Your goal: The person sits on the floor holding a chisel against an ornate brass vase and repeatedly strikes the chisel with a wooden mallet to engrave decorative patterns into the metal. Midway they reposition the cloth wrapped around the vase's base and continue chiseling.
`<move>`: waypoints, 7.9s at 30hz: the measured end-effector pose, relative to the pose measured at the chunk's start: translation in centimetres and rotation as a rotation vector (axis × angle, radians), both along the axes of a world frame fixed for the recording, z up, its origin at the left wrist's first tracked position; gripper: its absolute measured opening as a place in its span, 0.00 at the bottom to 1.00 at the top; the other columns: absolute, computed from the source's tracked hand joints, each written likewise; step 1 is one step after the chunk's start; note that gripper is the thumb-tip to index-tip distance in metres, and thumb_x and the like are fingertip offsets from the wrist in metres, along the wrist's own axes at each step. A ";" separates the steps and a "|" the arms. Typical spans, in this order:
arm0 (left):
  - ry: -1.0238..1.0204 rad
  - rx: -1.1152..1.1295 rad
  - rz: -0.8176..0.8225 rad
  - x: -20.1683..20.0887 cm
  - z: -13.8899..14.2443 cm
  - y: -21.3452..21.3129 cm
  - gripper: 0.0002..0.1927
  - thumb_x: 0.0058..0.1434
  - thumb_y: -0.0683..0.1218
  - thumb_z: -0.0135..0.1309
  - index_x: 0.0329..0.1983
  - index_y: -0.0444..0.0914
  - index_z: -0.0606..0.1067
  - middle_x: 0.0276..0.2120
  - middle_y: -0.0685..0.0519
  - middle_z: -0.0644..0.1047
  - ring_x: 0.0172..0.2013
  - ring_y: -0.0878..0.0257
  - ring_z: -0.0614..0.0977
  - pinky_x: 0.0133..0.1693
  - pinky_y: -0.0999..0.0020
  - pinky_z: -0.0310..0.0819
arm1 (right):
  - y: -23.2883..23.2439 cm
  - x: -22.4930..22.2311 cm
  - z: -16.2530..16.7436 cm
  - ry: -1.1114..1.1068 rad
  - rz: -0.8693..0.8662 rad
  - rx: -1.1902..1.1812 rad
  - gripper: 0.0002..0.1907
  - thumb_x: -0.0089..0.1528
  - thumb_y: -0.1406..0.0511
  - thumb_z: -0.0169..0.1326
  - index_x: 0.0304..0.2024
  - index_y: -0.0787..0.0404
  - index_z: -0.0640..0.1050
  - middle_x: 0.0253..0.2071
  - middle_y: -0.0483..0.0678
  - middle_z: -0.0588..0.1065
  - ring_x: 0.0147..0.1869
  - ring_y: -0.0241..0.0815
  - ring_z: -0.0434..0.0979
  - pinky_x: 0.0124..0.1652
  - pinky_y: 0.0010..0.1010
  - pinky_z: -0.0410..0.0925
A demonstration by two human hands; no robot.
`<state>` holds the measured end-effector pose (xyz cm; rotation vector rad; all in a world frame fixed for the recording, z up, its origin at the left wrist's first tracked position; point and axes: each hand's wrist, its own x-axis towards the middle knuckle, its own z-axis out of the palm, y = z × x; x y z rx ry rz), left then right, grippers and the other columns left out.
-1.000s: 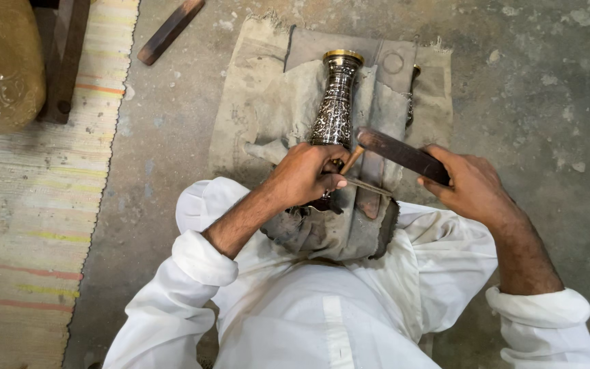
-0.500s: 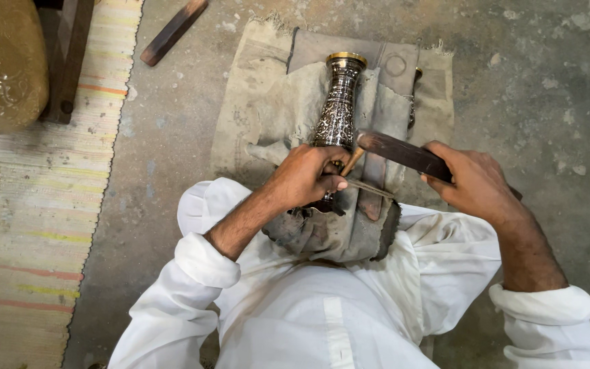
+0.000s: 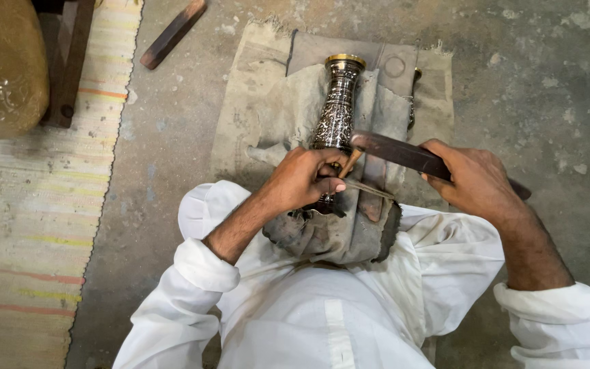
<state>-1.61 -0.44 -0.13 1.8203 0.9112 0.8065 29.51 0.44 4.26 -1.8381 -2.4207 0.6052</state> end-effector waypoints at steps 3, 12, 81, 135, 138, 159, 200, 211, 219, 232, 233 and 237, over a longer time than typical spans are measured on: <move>0.147 -0.088 0.004 -0.2 -0.2 0.0 0.17 0.59 0.45 0.65 0.50 0.38 0.78 0.24 0.50 0.83 0.24 0.61 0.84 0.32 0.61 0.73 | 0.0 0.0 0.0 0.117 -0.141 -0.040 0.18 0.61 0.61 0.63 0.52 0.55 0.74 0.32 0.52 0.79 0.35 0.50 0.81 0.36 0.44 0.70; 0.083 -0.073 -0.003 -0.5 -0.5 0.0 0.20 0.59 0.44 0.65 0.53 0.37 0.78 0.26 0.50 0.84 0.27 0.64 0.85 0.33 0.64 0.75 | 0.0 -0.3 0.5 0.161 -0.138 0.012 0.19 0.60 0.62 0.63 0.50 0.56 0.73 0.31 0.54 0.78 0.36 0.57 0.80 0.36 0.47 0.69; -0.517 -0.431 0.220 -3.2 -6.2 -1.2 0.18 0.64 0.37 0.59 0.56 0.32 0.72 0.36 0.48 0.84 0.38 0.65 0.87 0.40 0.71 0.87 | 0.8 -1.7 0.9 0.103 -0.017 -0.157 0.13 0.57 0.63 0.66 0.39 0.60 0.76 0.24 0.49 0.71 0.29 0.44 0.70 0.31 0.40 0.63; 0.226 0.181 -0.060 1.2 0.4 0.8 0.16 0.57 0.45 0.65 0.48 0.38 0.78 0.32 0.47 0.84 0.35 0.49 0.86 0.38 0.55 0.78 | -4.4 1.6 -2.7 0.185 -0.268 0.067 0.17 0.61 0.63 0.62 0.50 0.59 0.74 0.30 0.54 0.78 0.33 0.52 0.79 0.35 0.43 0.70; 0.217 0.185 -0.056 1.2 0.4 0.9 0.17 0.57 0.45 0.66 0.49 0.38 0.77 0.31 0.45 0.83 0.35 0.48 0.86 0.38 0.54 0.78 | -4.6 1.6 -2.5 0.003 -0.207 0.073 0.17 0.60 0.63 0.63 0.51 0.57 0.76 0.31 0.54 0.80 0.35 0.52 0.80 0.37 0.44 0.70; 0.226 0.134 -0.020 1.0 0.4 0.7 0.19 0.59 0.46 0.65 0.52 0.37 0.77 0.34 0.45 0.84 0.37 0.50 0.87 0.39 0.56 0.79 | -4.7 1.9 -3.0 0.192 -0.292 0.064 0.17 0.61 0.63 0.63 0.50 0.58 0.74 0.28 0.55 0.77 0.30 0.53 0.80 0.33 0.43 0.69; 0.150 0.065 0.019 -0.4 -0.9 0.1 0.21 0.60 0.50 0.64 0.54 0.39 0.77 0.31 0.47 0.84 0.32 0.54 0.88 0.35 0.59 0.78 | -2.1 0.1 -0.5 0.072 -0.027 0.246 0.15 0.60 0.63 0.65 0.47 0.61 0.78 0.34 0.52 0.79 0.35 0.48 0.81 0.36 0.40 0.71; 0.112 0.066 0.003 -0.4 -1.0 0.1 0.20 0.59 0.49 0.64 0.53 0.39 0.77 0.33 0.48 0.85 0.33 0.54 0.88 0.35 0.60 0.79 | -2.1 -0.3 1.2 0.069 -0.063 0.286 0.14 0.60 0.66 0.65 0.46 0.61 0.77 0.35 0.54 0.78 0.34 0.50 0.79 0.35 0.40 0.69; 0.102 0.090 -0.018 -0.7 -1.1 0.3 0.18 0.60 0.48 0.65 0.51 0.39 0.77 0.33 0.48 0.85 0.32 0.53 0.88 0.34 0.60 0.77 | -2.3 -0.6 0.9 0.019 -0.048 0.265 0.12 0.60 0.65 0.65 0.41 0.60 0.76 0.30 0.51 0.78 0.33 0.47 0.80 0.35 0.41 0.69; 0.055 0.105 -0.050 -1.0 -2.1 0.6 0.19 0.61 0.48 0.65 0.54 0.40 0.77 0.33 0.48 0.85 0.32 0.55 0.88 0.35 0.60 0.79 | -2.4 -0.4 1.0 0.011 -0.011 0.339 0.15 0.59 0.68 0.64 0.48 0.61 0.78 0.35 0.53 0.79 0.36 0.48 0.81 0.40 0.40 0.71; 0.048 0.098 -0.053 -1.0 -2.2 0.6 0.20 0.61 0.48 0.64 0.55 0.40 0.77 0.33 0.48 0.85 0.33 0.56 0.88 0.36 0.61 0.79 | -2.4 -0.5 1.0 0.016 -0.041 0.305 0.15 0.58 0.67 0.64 0.47 0.61 0.78 0.34 0.53 0.78 0.35 0.49 0.80 0.38 0.41 0.70; 0.003 0.120 -0.074 -0.9 -2.4 0.7 0.19 0.61 0.47 0.64 0.55 0.40 0.77 0.35 0.49 0.85 0.36 0.56 0.89 0.37 0.63 0.80 | -2.7 -0.4 1.7 0.087 -0.192 0.191 0.15 0.62 0.64 0.65 0.46 0.61 0.76 0.30 0.53 0.76 0.30 0.49 0.77 0.34 0.42 0.68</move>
